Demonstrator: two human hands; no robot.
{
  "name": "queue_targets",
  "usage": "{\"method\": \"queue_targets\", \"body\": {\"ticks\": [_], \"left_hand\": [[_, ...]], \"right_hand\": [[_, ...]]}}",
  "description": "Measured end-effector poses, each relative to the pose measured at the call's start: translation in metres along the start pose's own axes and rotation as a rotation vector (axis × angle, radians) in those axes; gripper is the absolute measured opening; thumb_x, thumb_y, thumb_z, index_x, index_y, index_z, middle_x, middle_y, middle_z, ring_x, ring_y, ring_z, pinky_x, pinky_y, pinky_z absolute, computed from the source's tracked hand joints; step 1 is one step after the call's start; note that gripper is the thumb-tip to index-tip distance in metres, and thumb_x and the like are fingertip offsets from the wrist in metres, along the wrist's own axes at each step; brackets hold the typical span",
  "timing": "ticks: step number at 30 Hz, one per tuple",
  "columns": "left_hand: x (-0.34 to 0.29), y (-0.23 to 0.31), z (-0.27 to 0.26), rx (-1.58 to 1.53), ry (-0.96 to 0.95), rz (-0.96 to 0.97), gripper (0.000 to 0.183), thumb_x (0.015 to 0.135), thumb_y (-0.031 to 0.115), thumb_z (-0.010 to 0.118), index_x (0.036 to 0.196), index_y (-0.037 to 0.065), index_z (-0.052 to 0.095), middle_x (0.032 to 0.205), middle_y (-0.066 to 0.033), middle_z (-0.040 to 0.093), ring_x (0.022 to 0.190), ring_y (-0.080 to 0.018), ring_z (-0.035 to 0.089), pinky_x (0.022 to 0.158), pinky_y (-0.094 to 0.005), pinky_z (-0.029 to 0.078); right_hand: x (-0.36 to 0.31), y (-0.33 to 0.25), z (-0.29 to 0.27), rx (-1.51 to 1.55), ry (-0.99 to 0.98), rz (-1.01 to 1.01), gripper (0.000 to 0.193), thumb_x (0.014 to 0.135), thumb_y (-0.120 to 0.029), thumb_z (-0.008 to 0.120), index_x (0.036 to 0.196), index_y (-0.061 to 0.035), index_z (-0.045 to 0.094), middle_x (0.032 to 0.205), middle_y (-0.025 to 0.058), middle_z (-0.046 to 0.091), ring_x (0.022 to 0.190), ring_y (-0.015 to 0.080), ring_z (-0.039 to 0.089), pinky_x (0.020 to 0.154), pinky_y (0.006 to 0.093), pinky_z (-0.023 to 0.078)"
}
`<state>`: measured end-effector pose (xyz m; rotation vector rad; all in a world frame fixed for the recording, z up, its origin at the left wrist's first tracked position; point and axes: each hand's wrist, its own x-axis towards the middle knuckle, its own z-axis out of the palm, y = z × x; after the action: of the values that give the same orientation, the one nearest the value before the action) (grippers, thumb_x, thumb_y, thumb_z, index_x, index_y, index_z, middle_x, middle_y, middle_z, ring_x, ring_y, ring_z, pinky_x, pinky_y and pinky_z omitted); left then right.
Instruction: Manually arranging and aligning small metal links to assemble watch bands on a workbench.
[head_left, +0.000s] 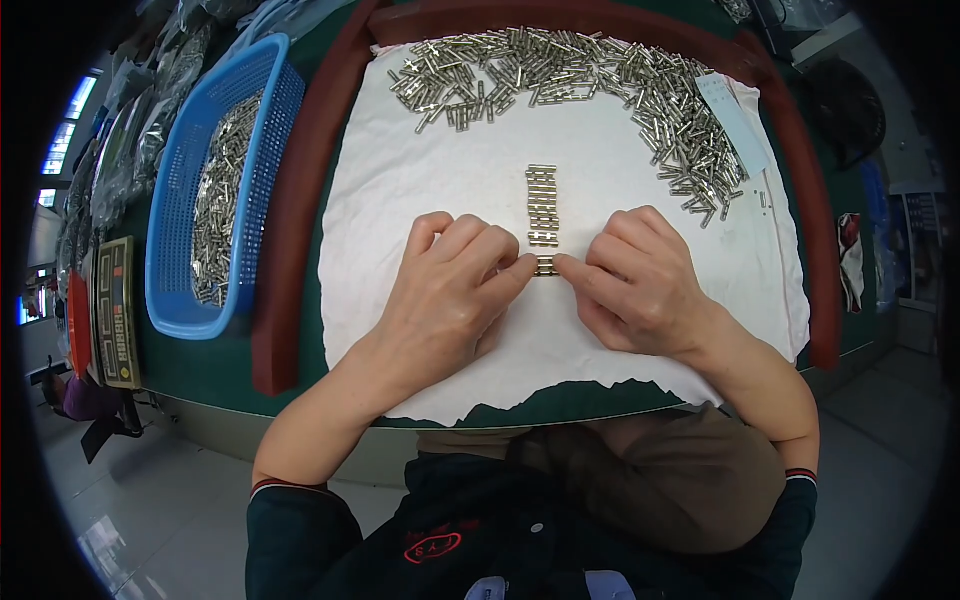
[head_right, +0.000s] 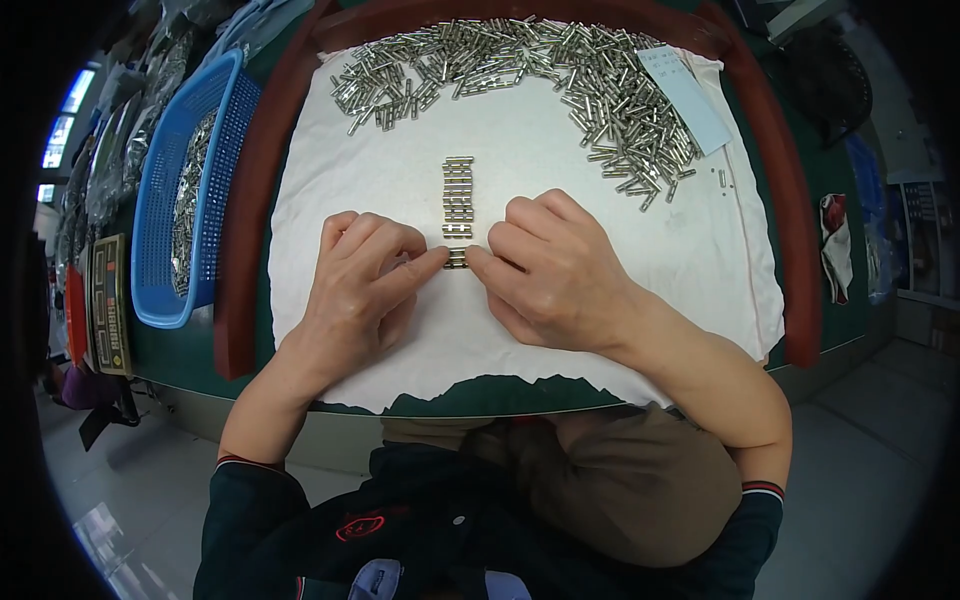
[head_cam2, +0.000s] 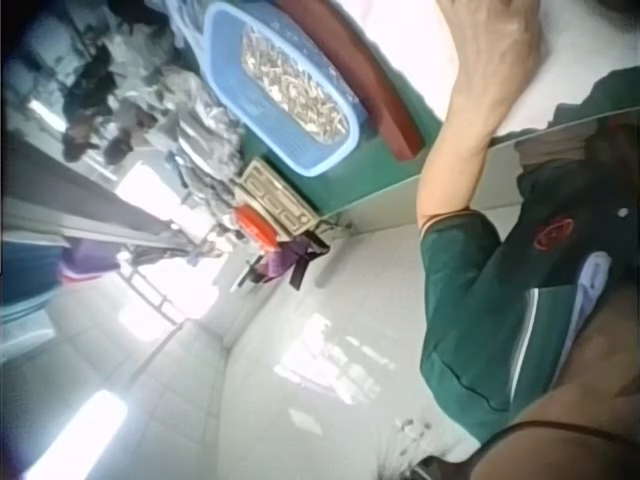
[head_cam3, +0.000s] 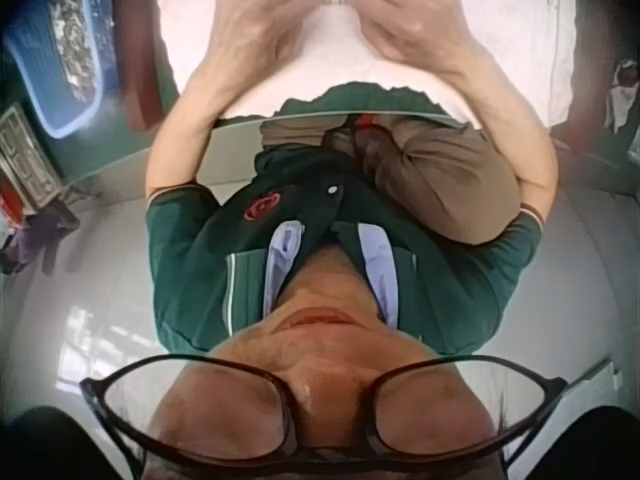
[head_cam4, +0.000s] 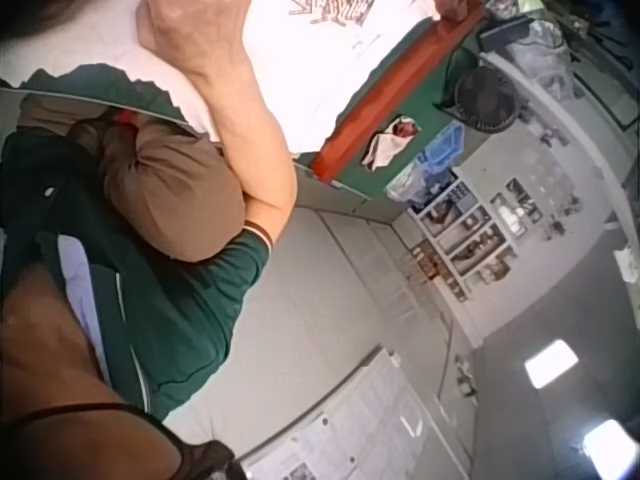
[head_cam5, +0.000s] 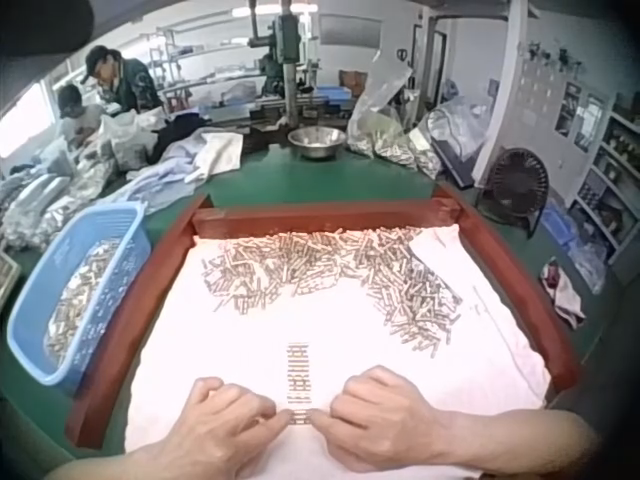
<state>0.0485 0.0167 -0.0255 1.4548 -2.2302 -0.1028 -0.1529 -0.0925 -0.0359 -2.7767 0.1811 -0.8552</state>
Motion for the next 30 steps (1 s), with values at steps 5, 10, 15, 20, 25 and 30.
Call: {"method": "queue_targets", "body": {"ticks": [5, 10, 15, 20, 25, 30], "left_hand": [[-0.0006, -0.0004, -0.001, -0.021, 0.002, 0.025, 0.037, 0.063, 0.0, 0.069, 0.1, 0.004, 0.066, 0.093, -0.0041, 0.053, 0.09, -0.0204, 0.052, 0.086, -0.0379, 0.036], [0.003, -0.0012, 0.0001, -0.08, 0.067, -0.103, 0.05, 0.06, -0.011, 0.062, 0.108, 0.002, 0.068, 0.094, -0.0078, 0.057, 0.089, -0.0225, 0.054, 0.085, -0.0373, 0.037], [0.0037, -0.0029, 0.0038, -0.063, 0.043, -0.105, 0.048, 0.06, -0.008, 0.064, 0.107, 0.001, 0.066, 0.096, -0.0071, 0.055, 0.092, -0.0235, 0.053, 0.084, -0.0378, 0.038], [0.0031, -0.0034, 0.004, -0.058, 0.037, -0.084, 0.048, 0.06, -0.008, 0.064, 0.107, 0.001, 0.066, 0.096, -0.0071, 0.055, 0.092, -0.0235, 0.053, 0.083, -0.0369, 0.038], [0.0029, -0.0018, 0.0047, -0.059, 0.053, -0.084, 0.046, 0.062, -0.007, 0.064, 0.107, 0.001, 0.067, 0.095, -0.0067, 0.055, 0.091, -0.023, 0.053, 0.084, -0.037, 0.038], [0.0021, -0.0034, 0.0057, -0.062, 0.047, -0.069, 0.047, 0.061, -0.007, 0.064, 0.107, 0.001, 0.067, 0.095, -0.0067, 0.055, 0.091, -0.0231, 0.053, 0.084, -0.0372, 0.038]], "right_hand": [[-0.0011, -0.0022, -0.0039, 0.013, -0.033, -0.008, 0.033, 0.056, -0.006, 0.071, 0.088, -0.0032, 0.065, 0.072, 0.0029, 0.045, 0.07, 0.021, 0.048, 0.062, 0.0339, 0.037], [-0.0003, 0.0014, 0.0011, -0.019, 0.063, 0.058, 0.039, 0.058, 0.002, 0.065, 0.097, -0.0031, 0.07, 0.069, 0.0023, 0.049, 0.064, 0.0205, 0.048, 0.058, 0.0333, 0.037], [-0.0001, 0.002, 0.0034, -0.049, 0.053, 0.099, 0.04, 0.061, 0.002, 0.066, 0.101, -0.0027, 0.069, 0.072, 0.0032, 0.05, 0.066, 0.0214, 0.048, 0.058, 0.0341, 0.038], [-0.0001, 0.0019, 0.0023, -0.027, 0.026, 0.087, 0.04, 0.061, 0.003, 0.066, 0.101, -0.0024, 0.069, 0.072, 0.0034, 0.05, 0.066, 0.0217, 0.048, 0.059, 0.0343, 0.038], [0.0005, -0.0005, 0.0034, -0.037, 0.045, 0.114, 0.04, 0.061, 0.003, 0.065, 0.101, -0.0029, 0.069, 0.073, 0.0035, 0.05, 0.066, 0.022, 0.048, 0.059, 0.0349, 0.037], [0.001, -0.0003, 0.0022, 0.006, 0.015, 0.099, 0.04, 0.061, 0.003, 0.065, 0.1, -0.0028, 0.069, 0.072, 0.0038, 0.049, 0.066, 0.0223, 0.048, 0.059, 0.0348, 0.037]]}}
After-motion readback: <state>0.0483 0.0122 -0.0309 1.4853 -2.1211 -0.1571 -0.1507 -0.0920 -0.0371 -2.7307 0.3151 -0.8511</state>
